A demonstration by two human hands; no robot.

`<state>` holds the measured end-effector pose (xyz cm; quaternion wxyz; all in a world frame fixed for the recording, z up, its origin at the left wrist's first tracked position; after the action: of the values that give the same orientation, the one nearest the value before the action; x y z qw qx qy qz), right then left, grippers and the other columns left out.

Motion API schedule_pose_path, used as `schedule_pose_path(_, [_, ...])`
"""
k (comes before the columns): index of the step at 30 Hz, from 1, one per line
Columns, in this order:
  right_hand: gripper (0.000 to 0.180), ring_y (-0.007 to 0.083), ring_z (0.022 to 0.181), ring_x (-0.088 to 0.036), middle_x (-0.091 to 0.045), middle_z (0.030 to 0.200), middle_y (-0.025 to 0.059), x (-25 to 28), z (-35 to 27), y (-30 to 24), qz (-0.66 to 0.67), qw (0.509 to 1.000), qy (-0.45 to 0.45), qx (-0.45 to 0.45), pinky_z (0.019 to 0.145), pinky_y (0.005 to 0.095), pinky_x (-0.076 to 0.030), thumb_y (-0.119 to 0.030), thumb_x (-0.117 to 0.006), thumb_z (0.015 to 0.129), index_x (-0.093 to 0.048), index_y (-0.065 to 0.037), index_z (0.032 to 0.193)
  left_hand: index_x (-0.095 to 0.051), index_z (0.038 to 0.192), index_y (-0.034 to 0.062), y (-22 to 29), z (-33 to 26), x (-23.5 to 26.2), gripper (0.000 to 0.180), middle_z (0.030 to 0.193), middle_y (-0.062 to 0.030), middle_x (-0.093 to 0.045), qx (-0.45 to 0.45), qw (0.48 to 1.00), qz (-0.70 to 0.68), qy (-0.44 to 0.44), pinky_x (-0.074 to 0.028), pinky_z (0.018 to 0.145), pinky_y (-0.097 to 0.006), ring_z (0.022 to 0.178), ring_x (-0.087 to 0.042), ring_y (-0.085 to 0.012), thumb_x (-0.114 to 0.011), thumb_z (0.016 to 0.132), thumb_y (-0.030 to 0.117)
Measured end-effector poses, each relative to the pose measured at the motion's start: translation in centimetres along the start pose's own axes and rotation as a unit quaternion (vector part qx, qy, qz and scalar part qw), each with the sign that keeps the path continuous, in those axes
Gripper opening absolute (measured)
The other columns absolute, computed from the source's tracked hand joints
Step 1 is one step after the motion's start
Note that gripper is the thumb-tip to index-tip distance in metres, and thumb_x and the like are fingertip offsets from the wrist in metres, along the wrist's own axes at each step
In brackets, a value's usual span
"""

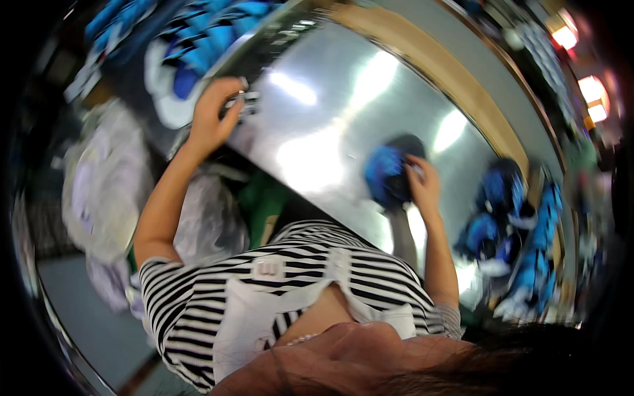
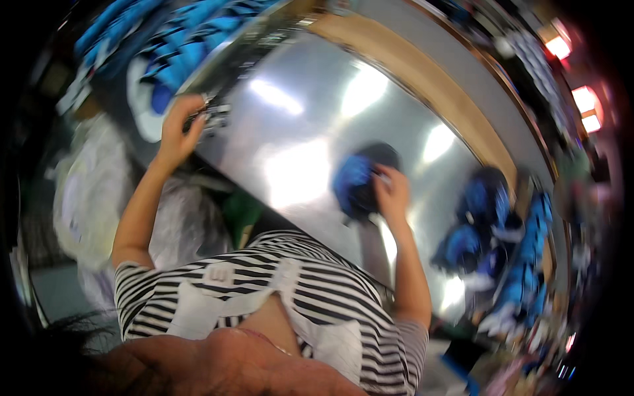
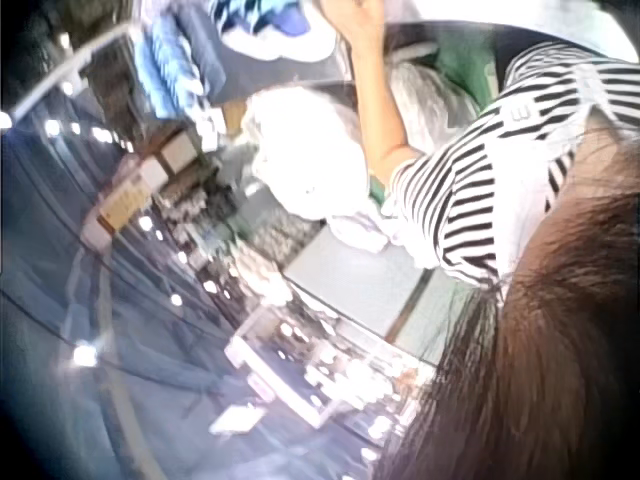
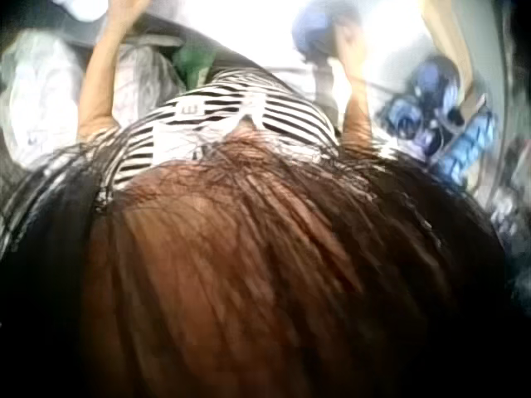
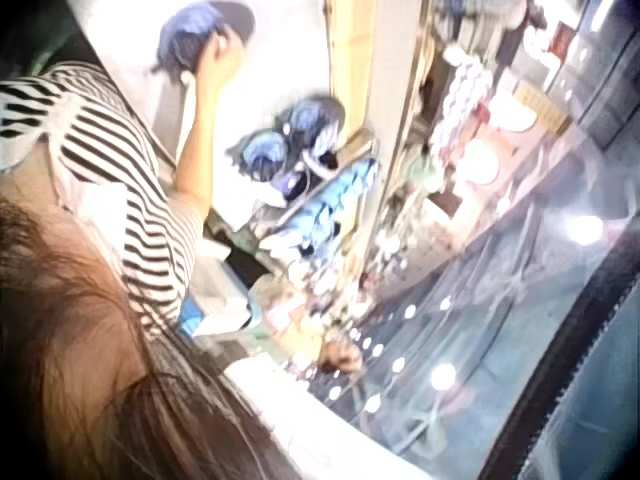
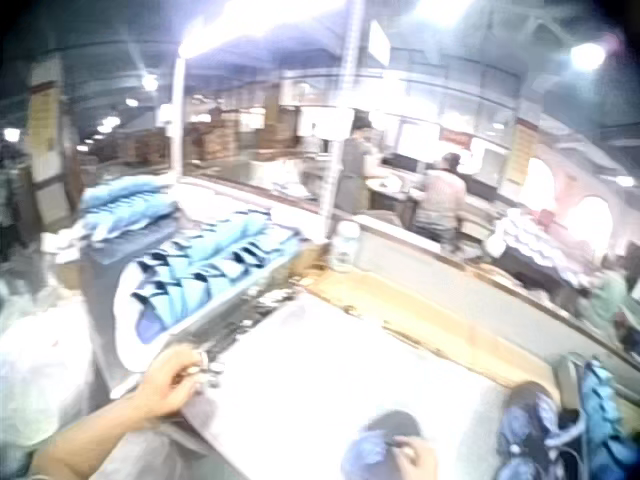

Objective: The person uses a marking pen to draw precise white lines on the back of blue and black shoe uppers, then organizes the uppers into stacks and moves them on a metal worktable.

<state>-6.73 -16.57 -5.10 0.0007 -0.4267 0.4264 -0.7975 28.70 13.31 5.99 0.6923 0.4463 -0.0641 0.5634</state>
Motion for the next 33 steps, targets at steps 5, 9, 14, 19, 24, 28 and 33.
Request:
schedule_pose_path(5, [0.040, 0.0278, 0.104, -0.061, -0.065, 0.112, 0.0132, 0.3, 1.3, -4.4, 0.075, 0.997, -0.028, 0.007, 0.087, 0.0353, -0.050, -0.029, -0.066, 0.091, -0.061, -0.004, 0.122, -0.060, 0.125, 0.0092, 15.6, -2.5, -14.4, 0.047, 0.129, -0.0164, -0.056, -0.272, 0.927, -0.036, -0.258, -0.041, 0.099, -0.045, 0.118, -0.054, -0.0347, -0.065, 0.079, 0.003])
schedule_pose_path(9, [0.028, 0.0243, 0.094, -0.063, -0.068, 0.103, 0.0084, 12.6, -3.5, 1.5, -0.150, 0.970, 0.190, 0.035, 0.077, 0.0343, -0.050, -0.018, -0.071, 0.085, -0.066, -0.008, 0.111, -0.061, 0.120, 0.0074, 20.6, -3.2, -19.3, 0.046, 0.122, -0.0140, -0.059, -0.362, 0.883, -0.045, -0.294, -0.040, 0.098, -0.046, 0.116, -0.055, -0.0311, -0.064, 0.075, 0.002])
schedule_pose_path(14, [0.047, 0.0315, 0.098, -0.059, -0.062, 0.109, 0.0091, 23.5, -7.3, 6.9, -0.444, 0.869, 0.208, -0.060, 0.080, 0.0430, -0.051, -0.017, -0.077, 0.074, -0.060, -0.014, 0.118, -0.060, 0.119, 0.0063, 20.0, -3.7, -21.7, 0.048, 0.110, -0.0099, -0.061, -0.395, 0.865, -0.060, -0.302, -0.038, 0.094, -0.043, 0.107, -0.056, -0.0264, -0.068, 0.072, 0.006])
schedule_pose_path(19, [0.035, 0.0346, 0.087, -0.064, -0.059, 0.104, 0.0110, 24.8, -5.3, 13.8, -0.460, 0.864, 0.128, -0.159, 0.072, 0.0447, -0.053, -0.014, -0.072, 0.076, -0.064, -0.011, 0.109, -0.052, 0.134, 0.0104, 22.3, -3.1, -21.7, 0.071, 0.111, -0.0088, -0.057, -0.314, 0.870, -0.026, -0.379, -0.033, 0.094, -0.043, 0.105, -0.052, -0.0261, -0.077, 0.072, 0.033])
schedule_pose_path(24, [0.014, 0.0335, 0.077, -0.064, -0.061, 0.089, 0.0111, 22.3, -1.6, 5.4, -0.303, 0.927, 0.219, 0.024, 0.065, 0.0406, -0.051, -0.014, -0.073, 0.077, -0.067, -0.007, 0.088, -0.059, 0.121, 0.0068, 23.2, -4.9, -25.0, 0.049, 0.100, -0.0097, -0.058, -0.291, 0.882, 0.142, -0.343, -0.036, 0.084, -0.038, 0.095, -0.053, -0.0250, -0.071, 0.078, 0.027])
schedule_pose_path(28, [0.015, 0.0302, 0.077, -0.066, -0.063, 0.088, 0.0113, 15.6, -1.3, 1.4, -0.117, 0.978, 0.161, 0.069, 0.065, 0.0374, -0.052, -0.014, -0.074, 0.080, -0.066, -0.005, 0.088, -0.063, 0.109, 0.0040, 24.0, -4.4, -25.7, 0.030, 0.089, -0.0097, -0.059, -0.254, 0.909, 0.069, -0.322, -0.038, 0.078, -0.035, 0.085, -0.056, -0.0237, -0.067, 0.082, 0.016])
schedule_pose_path(33, [0.033, 0.0306, 0.094, -0.065, -0.062, 0.109, 0.0133, 13.3, -3.1, 2.2, -0.122, 0.972, 0.195, 0.047, 0.072, 0.0360, -0.053, -0.010, -0.070, 0.085, -0.060, -0.004, 0.115, -0.057, 0.118, 0.0031, 22.8, -1.7, -22.6, 0.027, 0.089, -0.0051, -0.060, 0.242, 0.764, -0.509, -0.316, -0.045, 0.078, -0.027, 0.083, -0.057, -0.0138, -0.062, 0.094, 0.014])
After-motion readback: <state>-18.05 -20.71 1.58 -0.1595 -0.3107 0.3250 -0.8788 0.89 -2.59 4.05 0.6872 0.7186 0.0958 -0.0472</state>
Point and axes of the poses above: each hand's wrist, its own z-axis towards the middle knuckle, its own x-axis out of the back of the hand, y = z × x, the point moved 6 cm from there along z, towards the middle knuckle
